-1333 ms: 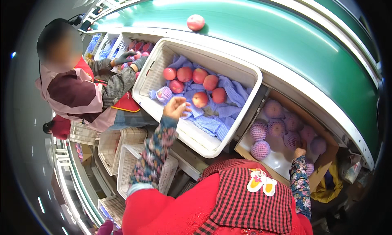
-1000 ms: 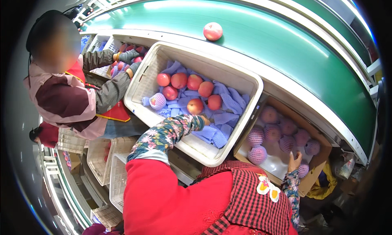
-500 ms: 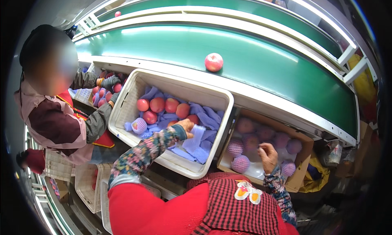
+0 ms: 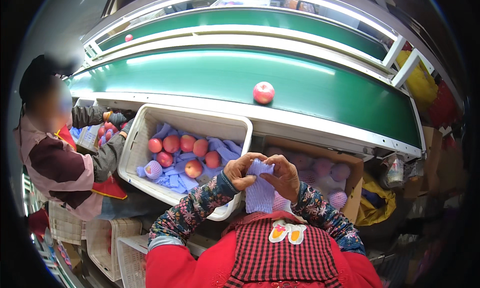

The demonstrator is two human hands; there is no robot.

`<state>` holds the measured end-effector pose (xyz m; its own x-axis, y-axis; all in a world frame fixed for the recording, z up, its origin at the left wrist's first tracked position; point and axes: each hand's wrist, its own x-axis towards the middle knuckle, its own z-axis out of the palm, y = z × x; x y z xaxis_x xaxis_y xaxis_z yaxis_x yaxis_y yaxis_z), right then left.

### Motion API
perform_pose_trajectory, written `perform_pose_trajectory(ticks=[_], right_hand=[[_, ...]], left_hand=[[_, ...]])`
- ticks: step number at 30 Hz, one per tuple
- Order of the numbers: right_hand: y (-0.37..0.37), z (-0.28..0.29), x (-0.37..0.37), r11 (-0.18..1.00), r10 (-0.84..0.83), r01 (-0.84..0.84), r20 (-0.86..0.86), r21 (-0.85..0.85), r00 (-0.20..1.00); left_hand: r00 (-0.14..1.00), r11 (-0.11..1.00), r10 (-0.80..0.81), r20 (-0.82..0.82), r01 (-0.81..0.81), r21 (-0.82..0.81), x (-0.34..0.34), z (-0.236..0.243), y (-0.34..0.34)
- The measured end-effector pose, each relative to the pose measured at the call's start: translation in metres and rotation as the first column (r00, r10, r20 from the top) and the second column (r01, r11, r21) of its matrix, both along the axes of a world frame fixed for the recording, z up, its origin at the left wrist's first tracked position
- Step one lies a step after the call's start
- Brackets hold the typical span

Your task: The person picks apples from a conveyor belt, wraps each one in a foam net, and places it into a cardboard box. The process is repeated continuously as apples move along the belt.

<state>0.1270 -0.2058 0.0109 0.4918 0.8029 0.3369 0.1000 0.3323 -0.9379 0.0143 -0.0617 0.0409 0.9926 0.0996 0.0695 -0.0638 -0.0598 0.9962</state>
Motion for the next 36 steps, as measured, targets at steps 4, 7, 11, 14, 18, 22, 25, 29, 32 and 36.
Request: perform_pose_trajectory(ticks=[4, 7, 11, 14, 18, 22, 25, 29, 32, 36], right_hand=[[-0.021, 0.009, 0.015, 0.995, -0.080, 0.087, 0.154, -0.042, 0.985], [-0.040, 0.010, 0.028, 0.991, -0.101, 0.109, 0.099, -0.072, 0.990], [-0.052, 0.018, 0.035, 0.958, -0.226, 0.258, -0.228, 0.125, 0.947], [-0.060, 0.002, 0.048, 0.928, -0.044, 0.259, -0.612, 0.268, 0.790], [-0.072, 0.033, 0.057, 0.892, 0.356, 0.192, -0.898, 0.409, 0.260], [-0.096, 0.029, 0.050, 0.975, 0.209, -0.018, -0.881, 0.222, 0.425], [-0.141, 0.027, 0.050, 0.862, 0.282, -0.398, -0.355, -0.314, 0.891], [-0.196, 0.011, 0.035, 0.966, 0.025, -0.129, -0.418, -0.222, 0.908], [-0.212, -0.015, 0.023, 0.920, -0.340, 0.364, -0.750, -0.141, 0.567], [-0.231, -0.023, 0.040, 0.633, -0.768, 0.740, -0.065, -0.228, 0.637]], left_hand=[[0.984, 0.948, -0.125, 0.124, 0.155, -0.278, 0.026, 0.002, -0.017], [0.981, 0.808, -0.135, 0.142, 0.192, -0.556, 0.042, -0.004, -0.033], [0.989, 0.724, -0.126, 0.077, 0.145, -0.674, 0.062, -0.033, -0.039], [0.926, 0.829, 0.126, 0.356, 0.099, -0.551, 0.090, -0.025, -0.060], [0.976, 0.623, 0.178, 0.127, -0.012, -0.782, 0.105, -0.024, -0.096], [0.995, 0.628, 0.065, 0.070, 0.014, -0.778, 0.161, -0.042, -0.106], [0.934, 0.931, -0.357, 0.008, 0.357, -0.078, 0.200, -0.020, -0.107], [0.924, 0.675, 0.168, 0.342, -0.361, 0.644, 0.328, -0.050, -0.069], [0.997, 0.638, 0.083, -0.008, -0.047, 0.768, 0.382, -0.068, -0.076], [0.994, 0.742, -0.029, 0.102, -0.046, 0.669, 0.396, -0.071, -0.097]])
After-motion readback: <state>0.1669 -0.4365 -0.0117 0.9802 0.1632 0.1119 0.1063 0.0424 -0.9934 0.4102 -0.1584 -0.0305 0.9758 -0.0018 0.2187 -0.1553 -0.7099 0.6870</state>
